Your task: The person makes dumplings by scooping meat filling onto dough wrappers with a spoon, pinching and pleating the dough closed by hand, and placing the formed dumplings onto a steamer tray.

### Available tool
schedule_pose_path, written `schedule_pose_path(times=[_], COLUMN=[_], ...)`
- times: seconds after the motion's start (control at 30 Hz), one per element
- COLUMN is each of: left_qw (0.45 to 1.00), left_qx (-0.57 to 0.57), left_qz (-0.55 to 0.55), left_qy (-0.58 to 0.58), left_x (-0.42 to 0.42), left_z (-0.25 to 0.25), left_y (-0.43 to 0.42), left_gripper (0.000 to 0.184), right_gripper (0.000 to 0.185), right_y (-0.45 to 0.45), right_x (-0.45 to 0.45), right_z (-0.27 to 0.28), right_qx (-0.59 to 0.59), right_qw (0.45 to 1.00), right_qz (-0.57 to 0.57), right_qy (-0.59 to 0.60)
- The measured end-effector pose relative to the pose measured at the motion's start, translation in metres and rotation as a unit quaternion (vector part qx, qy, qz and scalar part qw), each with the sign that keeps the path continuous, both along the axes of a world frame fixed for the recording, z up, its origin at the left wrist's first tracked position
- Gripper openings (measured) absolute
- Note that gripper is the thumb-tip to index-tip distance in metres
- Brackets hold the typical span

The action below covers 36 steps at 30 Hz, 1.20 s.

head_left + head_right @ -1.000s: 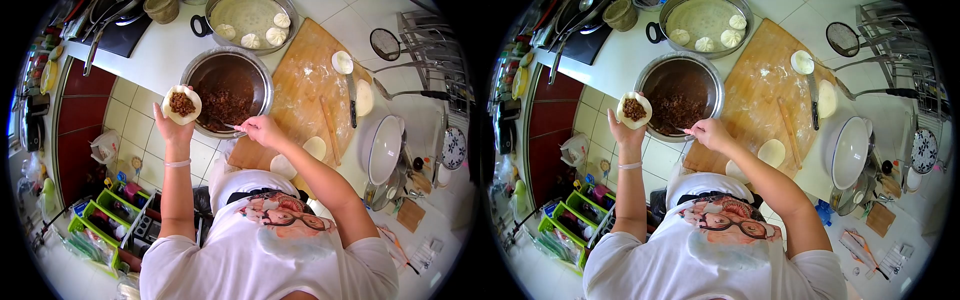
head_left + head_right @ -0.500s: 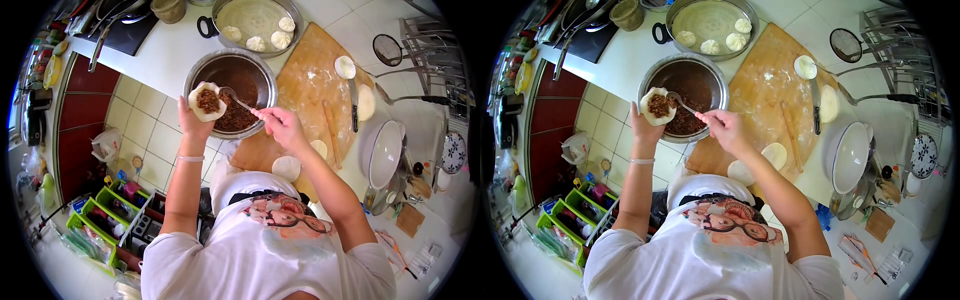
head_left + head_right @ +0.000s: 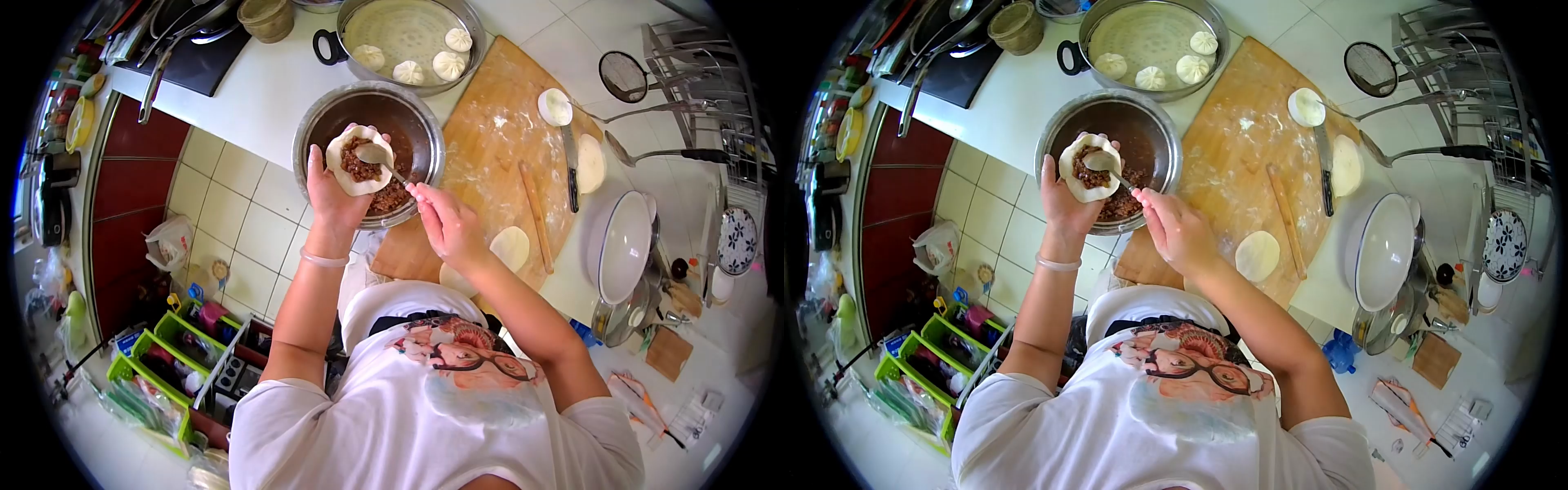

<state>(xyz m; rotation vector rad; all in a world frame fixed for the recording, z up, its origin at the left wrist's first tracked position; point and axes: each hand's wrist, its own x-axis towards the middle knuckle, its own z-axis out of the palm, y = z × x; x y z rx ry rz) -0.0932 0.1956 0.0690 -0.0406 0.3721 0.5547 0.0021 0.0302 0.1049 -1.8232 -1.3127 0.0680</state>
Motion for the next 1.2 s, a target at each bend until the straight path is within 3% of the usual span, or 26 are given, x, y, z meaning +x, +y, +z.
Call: schedule_pose_path(times=[0.07,0.37,0.5,0.57,0.63,0.7,0.77,0.83,0.93,1.03,1.17,1.2], left_qw=[1.0,0.999,0.994,0.992,0.989,0.996,0.996,0.996,0.998,0.989,0.988,0.985], left_qx=[0.001,0.01,0.088,0.044,0.022,0.01,0.007,0.002,0.022,-0.026,-0.056,-0.056], left_qz=[0.005,0.026,0.014,0.074,0.085,0.053,0.034,0.014,-0.037,-0.084,-0.121,-0.139], left_qy=[0.009,0.036,-0.067,0.093,0.123,0.067,0.078,0.09,-0.038,-0.119,-0.078,-0.081], left_x=[0.0,-0.011,-0.028,-0.034,-0.04,-0.045,-0.044,-0.041,-0.037,-0.023,-0.012,-0.01], left_z=[-0.001,-0.008,-0.024,-0.02,-0.009,-0.01,-0.005,0.018,0.046,0.021,0.013,0.013], left_y=[0.0,0.012,0.028,0.037,0.043,0.048,0.045,0.038,0.025,0.014,-0.001,-0.006], left_gripper=[0.067,0.066,0.071,0.069,0.062,0.058,0.056,0.055,0.052,0.049,0.047,0.046], right_gripper=[0.018,0.017,0.015,0.015,0.014,0.013,0.013,0.014,0.016,0.017,0.014,0.016], right_y=[0.0,0.007,0.012,0.012,0.011,0.011,0.013,0.016,0.018,0.02,0.021,0.022], right_x=[-0.002,-0.011,-0.01,0.003,0.013,0.017,0.011,0.005,0.003,0.01,0.03,0.038], right_z=[0.005,0.002,0.007,0.009,0.002,-0.008,-0.026,-0.032,-0.032,-0.023,0.01,0.016], right_qx=[-0.048,-0.03,-0.02,-0.055,-0.122,-0.33,-0.324,-0.411,-0.453,-0.458,-0.463,-0.357], right_qw=[0.999,0.997,0.984,0.973,0.975,0.939,0.941,0.91,0.889,0.885,0.884,0.934], right_qz=[0.021,0.044,0.012,-0.028,-0.035,0.027,0.04,0.05,0.067,0.084,0.056,0.004], right_qy=[0.005,0.064,0.177,0.22,0.18,0.091,0.093,0.02,-0.002,0.004,-0.017,0.026])
